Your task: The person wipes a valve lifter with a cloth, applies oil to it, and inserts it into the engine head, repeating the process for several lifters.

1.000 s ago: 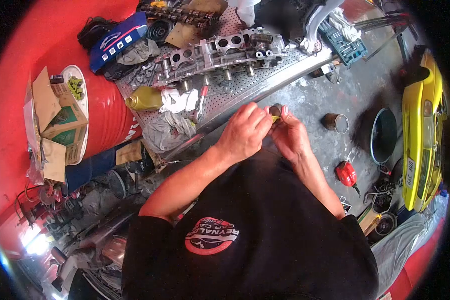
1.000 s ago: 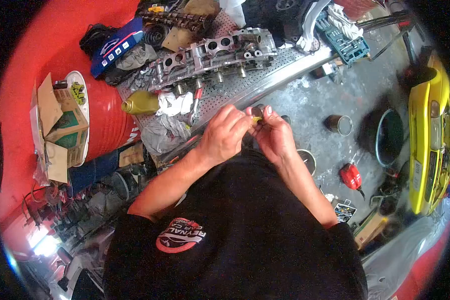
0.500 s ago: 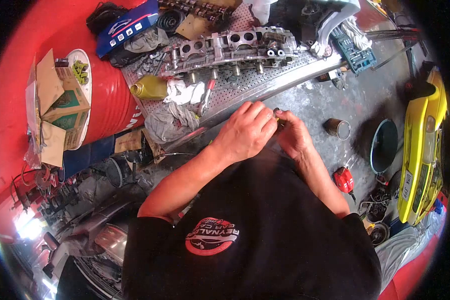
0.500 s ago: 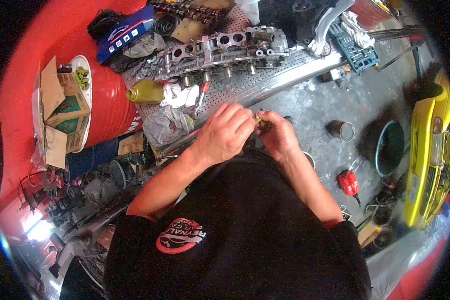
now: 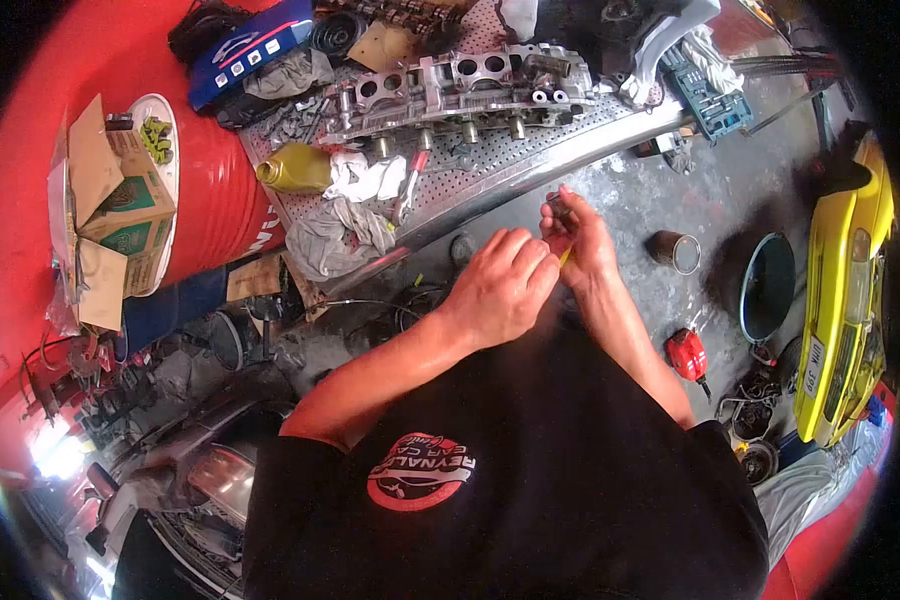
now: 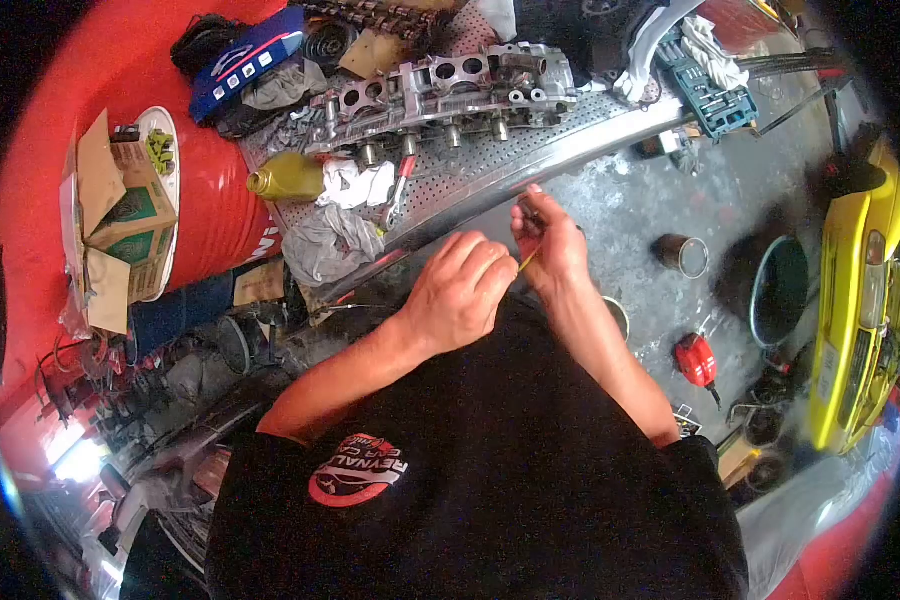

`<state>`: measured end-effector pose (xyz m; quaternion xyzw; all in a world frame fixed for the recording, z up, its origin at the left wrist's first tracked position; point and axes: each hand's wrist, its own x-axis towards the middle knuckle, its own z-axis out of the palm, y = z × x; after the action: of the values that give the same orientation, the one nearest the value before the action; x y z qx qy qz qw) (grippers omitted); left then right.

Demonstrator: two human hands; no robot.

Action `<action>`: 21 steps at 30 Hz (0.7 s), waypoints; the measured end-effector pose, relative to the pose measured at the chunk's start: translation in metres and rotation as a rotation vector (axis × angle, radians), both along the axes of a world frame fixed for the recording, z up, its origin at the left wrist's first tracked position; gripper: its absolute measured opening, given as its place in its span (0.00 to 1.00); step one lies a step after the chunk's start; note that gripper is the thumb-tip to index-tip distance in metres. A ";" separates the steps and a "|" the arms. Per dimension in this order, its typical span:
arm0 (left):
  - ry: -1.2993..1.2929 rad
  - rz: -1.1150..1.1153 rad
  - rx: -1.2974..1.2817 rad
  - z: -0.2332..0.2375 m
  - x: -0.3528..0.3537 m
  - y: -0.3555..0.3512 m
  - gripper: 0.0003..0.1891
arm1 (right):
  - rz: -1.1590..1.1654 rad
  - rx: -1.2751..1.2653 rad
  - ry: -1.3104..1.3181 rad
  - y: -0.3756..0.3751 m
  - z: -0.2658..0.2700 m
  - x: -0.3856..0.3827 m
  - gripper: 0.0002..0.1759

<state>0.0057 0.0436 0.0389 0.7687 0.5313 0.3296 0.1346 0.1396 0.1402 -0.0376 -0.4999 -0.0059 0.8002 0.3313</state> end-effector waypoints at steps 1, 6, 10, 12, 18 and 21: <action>-0.066 0.022 0.004 0.003 0.001 -0.002 0.07 | -0.024 -0.016 0.009 0.002 -0.001 0.002 0.08; -0.349 0.191 -0.088 0.008 -0.018 -0.006 0.06 | -0.014 -0.028 0.186 0.003 0.011 0.000 0.12; -0.401 0.353 -0.120 0.003 -0.046 -0.020 0.05 | 0.044 0.084 0.424 -0.001 0.017 -0.002 0.18; -0.420 0.425 -0.157 -0.008 -0.052 -0.026 0.04 | 0.065 0.117 0.501 -0.002 0.018 -0.001 0.19; -0.447 0.509 -0.299 -0.071 -0.035 -0.022 0.04 | 0.095 0.168 0.469 -0.005 0.021 0.006 0.21; -0.513 0.486 -0.472 -0.096 -0.014 -0.008 0.04 | 0.082 0.180 0.389 -0.007 0.019 0.015 0.20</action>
<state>-0.0079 0.0352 -0.0571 0.4622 0.7074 0.4017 0.3530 0.1549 0.1330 -0.0189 -0.3040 -0.0337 0.8906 0.3367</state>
